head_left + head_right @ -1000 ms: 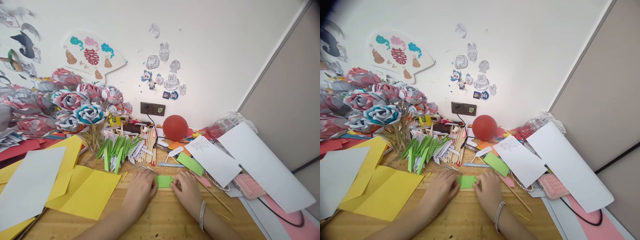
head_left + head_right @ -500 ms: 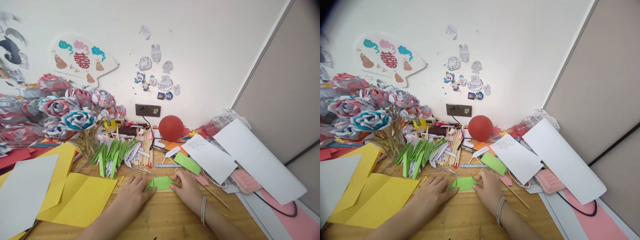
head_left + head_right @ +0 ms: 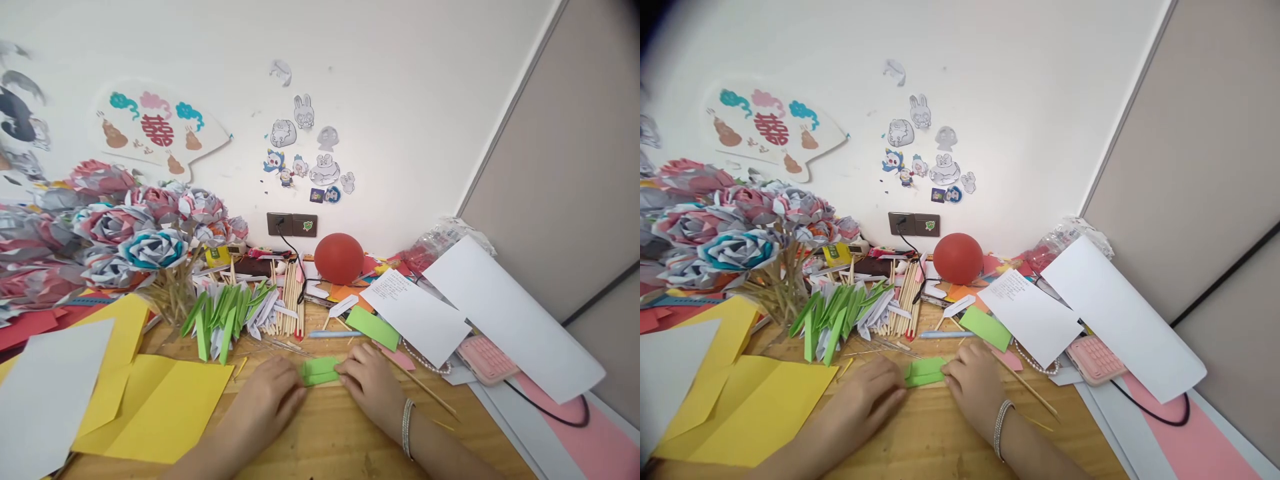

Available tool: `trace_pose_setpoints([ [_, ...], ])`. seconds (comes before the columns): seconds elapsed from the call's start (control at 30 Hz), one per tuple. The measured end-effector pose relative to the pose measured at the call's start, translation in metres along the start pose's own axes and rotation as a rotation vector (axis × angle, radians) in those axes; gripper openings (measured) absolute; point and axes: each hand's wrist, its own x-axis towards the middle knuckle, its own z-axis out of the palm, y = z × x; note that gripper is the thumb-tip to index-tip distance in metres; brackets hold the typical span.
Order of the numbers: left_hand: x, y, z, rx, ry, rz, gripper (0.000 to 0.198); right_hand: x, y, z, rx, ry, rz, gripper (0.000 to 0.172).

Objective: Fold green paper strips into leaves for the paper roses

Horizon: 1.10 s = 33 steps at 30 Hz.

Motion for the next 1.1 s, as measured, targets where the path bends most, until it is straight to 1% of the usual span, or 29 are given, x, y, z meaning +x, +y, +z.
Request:
trace_pose_setpoints([
  [0.07, 0.002, -0.001, 0.004, -0.049, 0.032, -0.125, 0.022, 0.0, -0.001, -0.001, 0.031, -0.001, -0.003, 0.009],
  [0.13, 0.003, -0.004, 0.008, -0.043, 0.035, -0.19, 0.019, 0.001, -0.002, -0.002, 0.071, 0.009, 0.009, 0.009],
  [0.23, 0.005, -0.009, 0.013, -0.077, 0.015, -0.166, 0.018, 0.005, -0.002, -0.001, 0.122, 0.018, 0.071, 0.015],
  [0.3, 0.006, -0.01, 0.013, -0.115, 0.014, -0.144, 0.024, 0.007, -0.001, -0.001, 0.128, 0.026, 0.149, 0.013],
  [0.37, 0.007, -0.009, 0.011, -0.151, 0.008, -0.138, 0.028, 0.008, -0.001, -0.001, 0.13, 0.024, 0.2, 0.017],
  [0.5, 0.008, -0.007, 0.012, -0.285, 0.009, -0.151, 0.028, 0.007, -0.002, -0.002, 0.171, -0.014, 0.186, 0.018],
  [0.63, 0.006, -0.007, 0.016, -0.333, -0.012, -0.228, 0.017, 0.008, -0.003, -0.004, 0.218, -0.059, 0.182, 0.019],
  [0.7, 0.007, -0.007, 0.016, -0.311, -0.034, -0.257, 0.014, 0.009, -0.003, -0.004, 0.234, -0.083, 0.157, 0.02],
  [0.77, 0.008, -0.006, 0.014, -0.287, -0.043, -0.245, 0.013, 0.009, -0.003, -0.004, 0.232, -0.097, 0.108, 0.02],
  [0.97, 0.012, -0.006, 0.005, -0.211, -0.01, -0.089, 0.015, 0.008, 0.005, -0.002, 0.119, -0.095, -0.132, 0.014],
  [1.1, 0.012, -0.007, 0.004, -0.138, -0.007, -0.026, 0.016, 0.007, 0.01, -0.001, 0.014, -0.057, -0.234, 0.013],
])
